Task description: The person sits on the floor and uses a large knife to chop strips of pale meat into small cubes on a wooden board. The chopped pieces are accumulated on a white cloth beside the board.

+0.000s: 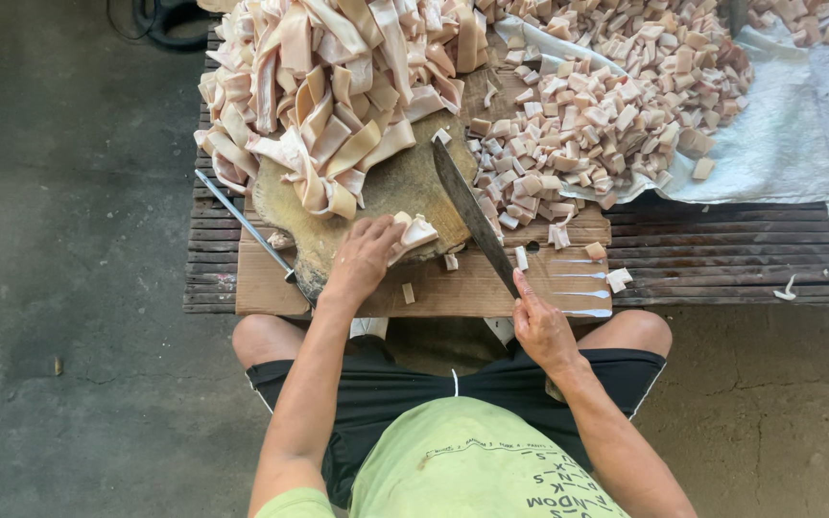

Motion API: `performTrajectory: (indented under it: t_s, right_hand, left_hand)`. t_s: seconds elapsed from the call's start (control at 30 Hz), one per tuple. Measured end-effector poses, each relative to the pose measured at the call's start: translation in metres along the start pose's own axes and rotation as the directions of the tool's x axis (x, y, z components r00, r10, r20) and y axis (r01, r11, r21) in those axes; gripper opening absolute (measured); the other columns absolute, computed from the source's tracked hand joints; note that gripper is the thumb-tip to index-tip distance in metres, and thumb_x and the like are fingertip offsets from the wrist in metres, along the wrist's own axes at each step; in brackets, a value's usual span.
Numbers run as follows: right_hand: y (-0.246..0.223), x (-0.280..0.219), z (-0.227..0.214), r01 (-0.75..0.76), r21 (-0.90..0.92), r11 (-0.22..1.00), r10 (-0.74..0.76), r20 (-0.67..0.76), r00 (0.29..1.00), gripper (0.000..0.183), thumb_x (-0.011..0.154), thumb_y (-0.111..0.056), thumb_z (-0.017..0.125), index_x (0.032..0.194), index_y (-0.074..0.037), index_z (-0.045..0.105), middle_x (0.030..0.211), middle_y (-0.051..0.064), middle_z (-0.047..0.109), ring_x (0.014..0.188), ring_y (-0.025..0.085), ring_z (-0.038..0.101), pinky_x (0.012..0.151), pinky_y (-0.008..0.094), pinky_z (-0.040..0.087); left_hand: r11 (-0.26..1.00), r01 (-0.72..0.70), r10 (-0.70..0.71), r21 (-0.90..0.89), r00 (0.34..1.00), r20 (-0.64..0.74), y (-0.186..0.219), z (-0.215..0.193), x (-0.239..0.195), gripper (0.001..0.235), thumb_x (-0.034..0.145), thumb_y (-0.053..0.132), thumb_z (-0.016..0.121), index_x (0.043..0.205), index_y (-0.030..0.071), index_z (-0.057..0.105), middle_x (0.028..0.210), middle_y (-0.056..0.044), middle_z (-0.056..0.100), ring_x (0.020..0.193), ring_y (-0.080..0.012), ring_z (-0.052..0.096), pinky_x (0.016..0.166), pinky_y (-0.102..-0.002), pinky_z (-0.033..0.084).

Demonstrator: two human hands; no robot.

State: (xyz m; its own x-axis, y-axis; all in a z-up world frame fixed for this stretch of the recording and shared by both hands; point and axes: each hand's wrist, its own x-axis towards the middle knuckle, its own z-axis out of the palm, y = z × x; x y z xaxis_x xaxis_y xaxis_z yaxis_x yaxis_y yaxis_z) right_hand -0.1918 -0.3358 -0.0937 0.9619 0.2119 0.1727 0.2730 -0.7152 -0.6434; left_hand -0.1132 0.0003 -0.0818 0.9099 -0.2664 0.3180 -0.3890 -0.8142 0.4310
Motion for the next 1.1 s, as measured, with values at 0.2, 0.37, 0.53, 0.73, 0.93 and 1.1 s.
performTrajectory:
  t_s: [0.2,0.37,0.53,0.73,0.93,1.1]
  right_hand:
    - [0.0,0.0,0.002,-0.015,-0.013,1.0,0.015,0.004,1.0,0.059,0.092,-0.001,0.06,0.149,-0.004,0.05,0.074,0.026,0.066,0.071,0.044,0.066,0.065,0.052,0.051]
    - [0.001,0.0,0.002,-0.009,0.003,1.0,0.009,-0.008,1.0,0.06,0.091,-0.001,0.06,0.15,-0.004,0.05,0.076,0.027,0.066,0.072,0.044,0.067,0.065,0.052,0.051]
    - [0.002,-0.001,0.003,-0.001,-0.008,1.0,0.001,-0.009,1.0,0.06,0.091,0.0,0.06,0.15,-0.004,0.049,0.076,0.028,0.066,0.072,0.045,0.066,0.066,0.052,0.051]
    - [-0.002,-0.002,0.004,-0.05,0.029,0.998,0.051,-0.013,0.999,0.057,0.092,-0.001,0.06,0.148,-0.004,0.052,0.078,0.028,0.066,0.07,0.045,0.066,0.064,0.051,0.051]
    - [-0.013,-0.001,0.003,-0.208,0.188,0.96,0.213,-0.009,0.977,0.053,0.093,-0.006,0.06,0.147,-0.007,0.054,0.089,0.026,0.07,0.059,0.032,0.069,0.059,0.041,0.053]
    - [-0.035,0.0,-0.012,-0.292,0.166,0.942,0.301,-0.028,0.953,0.054,0.101,-0.008,0.057,0.154,-0.01,0.049,0.064,0.019,0.065,0.053,0.023,0.063,0.054,0.036,0.051]
  left_hand:
    - [0.991,0.052,-0.07,0.119,0.986,0.152,-0.002,0.015,0.026,0.026,0.095,0.028,0.066,0.115,0.013,0.065,0.12,-0.01,0.067,0.118,-0.0307,0.057,0.1,-0.047,0.044]
    - [0.969,0.232,-0.241,0.082,0.962,0.129,-0.009,0.026,0.033,0.032,0.105,0.039,0.064,0.111,0.008,0.059,0.114,-0.013,0.067,0.112,-0.0294,0.058,0.1,-0.046,0.043]
    - [0.896,0.232,-0.224,0.379,0.972,-0.066,-0.015,0.039,0.03,0.019,0.095,0.015,0.058,0.113,0.013,0.065,0.111,-0.014,0.062,0.109,-0.0293,0.056,0.094,-0.044,0.044]
    - [0.921,0.367,-0.388,0.132,0.896,0.214,0.013,0.056,0.025,0.04,0.104,0.038,0.066,0.124,0.004,0.064,0.115,-0.017,0.059,0.11,-0.0328,0.054,0.088,-0.049,0.044]
    - [0.989,0.146,-0.141,-0.033,0.984,0.113,0.026,0.063,0.031,0.03,0.09,0.025,0.071,0.116,0.013,0.071,0.117,-0.011,0.063,0.116,-0.0358,0.056,0.098,-0.05,0.046]
    - [0.99,0.054,-0.051,-0.129,0.998,0.025,0.019,0.065,0.026,0.047,0.085,0.03,0.077,0.123,0.006,0.065,0.119,-0.015,0.062,0.116,-0.0363,0.056,0.097,-0.049,0.046]
